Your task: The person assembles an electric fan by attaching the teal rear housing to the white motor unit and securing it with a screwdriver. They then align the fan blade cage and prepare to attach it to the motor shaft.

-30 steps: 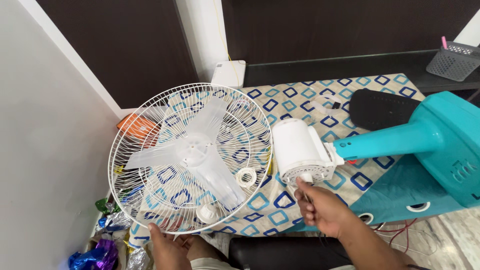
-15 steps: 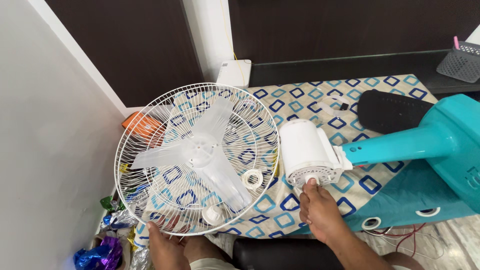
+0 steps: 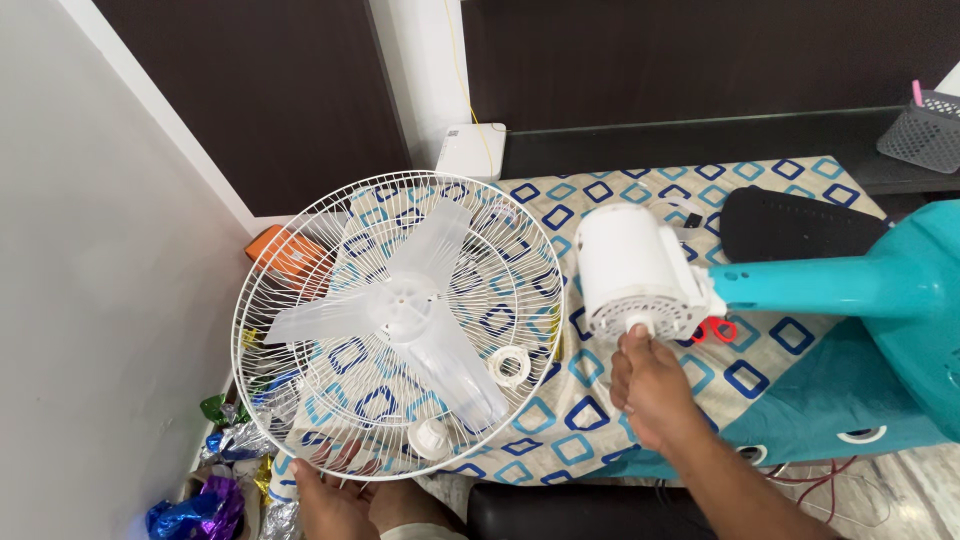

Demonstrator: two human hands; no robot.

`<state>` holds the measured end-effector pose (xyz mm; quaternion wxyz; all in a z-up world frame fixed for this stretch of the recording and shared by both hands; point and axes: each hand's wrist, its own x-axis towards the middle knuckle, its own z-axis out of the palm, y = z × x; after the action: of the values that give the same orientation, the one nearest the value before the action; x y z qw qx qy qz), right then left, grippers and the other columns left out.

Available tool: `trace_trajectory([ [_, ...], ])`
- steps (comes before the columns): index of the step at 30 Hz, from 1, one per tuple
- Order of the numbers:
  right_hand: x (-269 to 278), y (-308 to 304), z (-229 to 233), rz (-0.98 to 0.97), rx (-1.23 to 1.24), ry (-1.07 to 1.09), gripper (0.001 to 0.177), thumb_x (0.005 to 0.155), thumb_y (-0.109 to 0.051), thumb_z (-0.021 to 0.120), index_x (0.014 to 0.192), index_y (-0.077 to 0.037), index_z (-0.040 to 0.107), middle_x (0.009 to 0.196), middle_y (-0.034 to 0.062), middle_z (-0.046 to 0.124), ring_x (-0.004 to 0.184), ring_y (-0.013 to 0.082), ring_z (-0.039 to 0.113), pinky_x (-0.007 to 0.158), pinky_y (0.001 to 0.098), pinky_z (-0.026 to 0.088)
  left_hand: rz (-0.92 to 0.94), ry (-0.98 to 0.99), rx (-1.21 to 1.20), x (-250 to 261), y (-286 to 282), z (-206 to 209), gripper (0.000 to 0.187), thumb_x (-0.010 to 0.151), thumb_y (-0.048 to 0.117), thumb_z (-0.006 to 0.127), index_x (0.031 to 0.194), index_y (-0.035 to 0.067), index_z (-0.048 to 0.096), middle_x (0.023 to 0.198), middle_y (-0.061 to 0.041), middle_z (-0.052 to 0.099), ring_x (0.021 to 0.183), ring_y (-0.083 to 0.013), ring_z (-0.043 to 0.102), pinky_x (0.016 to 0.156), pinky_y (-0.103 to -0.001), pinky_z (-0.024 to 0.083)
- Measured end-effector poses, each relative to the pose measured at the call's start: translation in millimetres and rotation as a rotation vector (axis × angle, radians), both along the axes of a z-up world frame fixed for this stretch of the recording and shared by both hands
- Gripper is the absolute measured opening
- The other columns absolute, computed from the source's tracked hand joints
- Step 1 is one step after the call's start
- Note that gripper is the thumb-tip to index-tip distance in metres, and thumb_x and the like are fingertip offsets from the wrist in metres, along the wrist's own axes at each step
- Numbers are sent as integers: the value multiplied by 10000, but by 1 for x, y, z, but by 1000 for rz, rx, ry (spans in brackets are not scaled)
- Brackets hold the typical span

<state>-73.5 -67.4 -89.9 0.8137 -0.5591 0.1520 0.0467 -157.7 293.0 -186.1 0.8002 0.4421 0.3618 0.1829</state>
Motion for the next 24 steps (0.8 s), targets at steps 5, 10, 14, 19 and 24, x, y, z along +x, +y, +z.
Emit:
trace_trajectory([
  [5, 19, -9, 23, -26, -34, -9, 459, 1062, -496, 398, 792, -128, 448, 544, -26, 282, 422, 111, 226, 381, 293, 241, 33, -2, 26, -2, 4, -2, 697, 1040, 593, 205, 1407, 56, 456, 1232, -180, 643, 960, -313, 644, 806, -499, 538],
  [10, 30, -13, 31, -15, -56, -11, 480, 1063, -524, 394, 796, -131, 456, 544, -19, 291, 431, 108, 239, 389, 284, 245, 66, -8, 2, 0, 4, -3, 735, 1053, 612, 197, 1436, 45, 468, 1232, -194, 636, 992, -314, 652, 808, -504, 540],
  [14, 35, -9, 20, -9, -18, 21, 473, 1063, -513, 400, 782, -135, 448, 541, -19, 287, 426, 114, 236, 383, 290, 239, 67, -22, 35, 1, -4, 5, 711, 1035, 583, 216, 1510, 87, 399, 1269, -207, 614, 1047, -316, 651, 846, -512, 539],
  [19, 36, 2, 0, -51, 5, 86, 445, 1062, -493, 399, 772, -158, 438, 536, -22, 288, 423, 114, 234, 383, 297, 232, -33, -51, -51, 2, -15, 35, 740, 1043, 543, 252, 1475, -40, 393, 1243, -278, 609, 1068, -408, 657, 857, -579, 562],
  [24, 35, 9, -13, -60, -25, 33, 428, 1075, -456, 416, 775, -151, 415, 541, -21, 282, 427, 117, 242, 381, 310, 246, -183, 136, 29, 6, -9, 59, 682, 1028, 465, 313, 1415, -83, 436, 1215, -320, 621, 1051, -454, 672, 856, -607, 598],
])
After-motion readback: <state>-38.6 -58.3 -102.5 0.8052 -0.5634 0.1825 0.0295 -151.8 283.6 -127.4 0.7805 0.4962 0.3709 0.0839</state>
